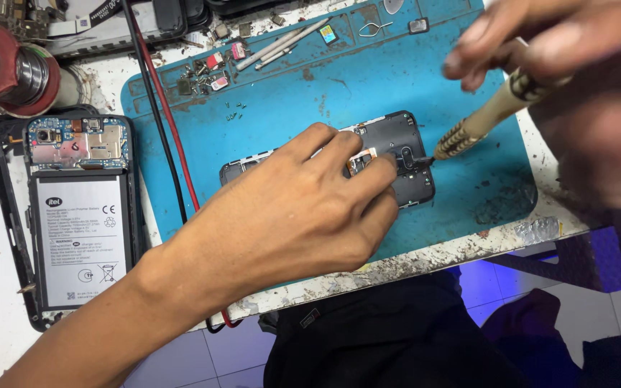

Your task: The person disassembles a smartphone on a repair mat, using a screwdriver to remove screws from the back of the device and setting the screws aside. They reposition the phone repeatedly, then use tweezers to work on small components inside the opened phone.

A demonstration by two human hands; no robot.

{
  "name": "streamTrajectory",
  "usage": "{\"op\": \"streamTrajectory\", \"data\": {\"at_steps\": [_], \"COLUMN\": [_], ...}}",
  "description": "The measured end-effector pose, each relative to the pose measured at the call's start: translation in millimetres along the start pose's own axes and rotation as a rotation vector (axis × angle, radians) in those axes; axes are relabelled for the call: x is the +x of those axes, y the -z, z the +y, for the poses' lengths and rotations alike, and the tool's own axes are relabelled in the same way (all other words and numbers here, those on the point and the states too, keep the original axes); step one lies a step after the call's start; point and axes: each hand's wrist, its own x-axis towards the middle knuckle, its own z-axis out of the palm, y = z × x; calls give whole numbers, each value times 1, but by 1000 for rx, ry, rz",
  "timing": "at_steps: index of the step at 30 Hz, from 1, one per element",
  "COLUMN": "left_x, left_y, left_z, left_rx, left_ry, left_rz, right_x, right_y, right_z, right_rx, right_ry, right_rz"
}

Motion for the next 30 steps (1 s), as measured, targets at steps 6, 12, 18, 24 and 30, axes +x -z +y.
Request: {"op": "streamTrajectory", "data": {"at_steps": [6, 12, 18, 24, 30], "left_x": [-1, 0, 2, 1, 0], "left_y": [4, 7, 10, 12, 11], "left_z": [-6, -11, -12, -13, -14], "left_rx": [-130, -294, -373, -510, -530], "left_ry": [50, 113, 147, 236, 230], "left_rz": [-52, -76, -126, -131, -73], "right_x": [-3, 10, 11, 16, 5], "right_y": [8, 3, -12, -10, 9], "right_z": [5, -3, -15, -18, -14], "right_rx": [-85, -84, -254, -248, -85], "right_ry": [64, 78, 85, 74, -172], "right_rz": [-51, -77, -103, -127, -37]}}
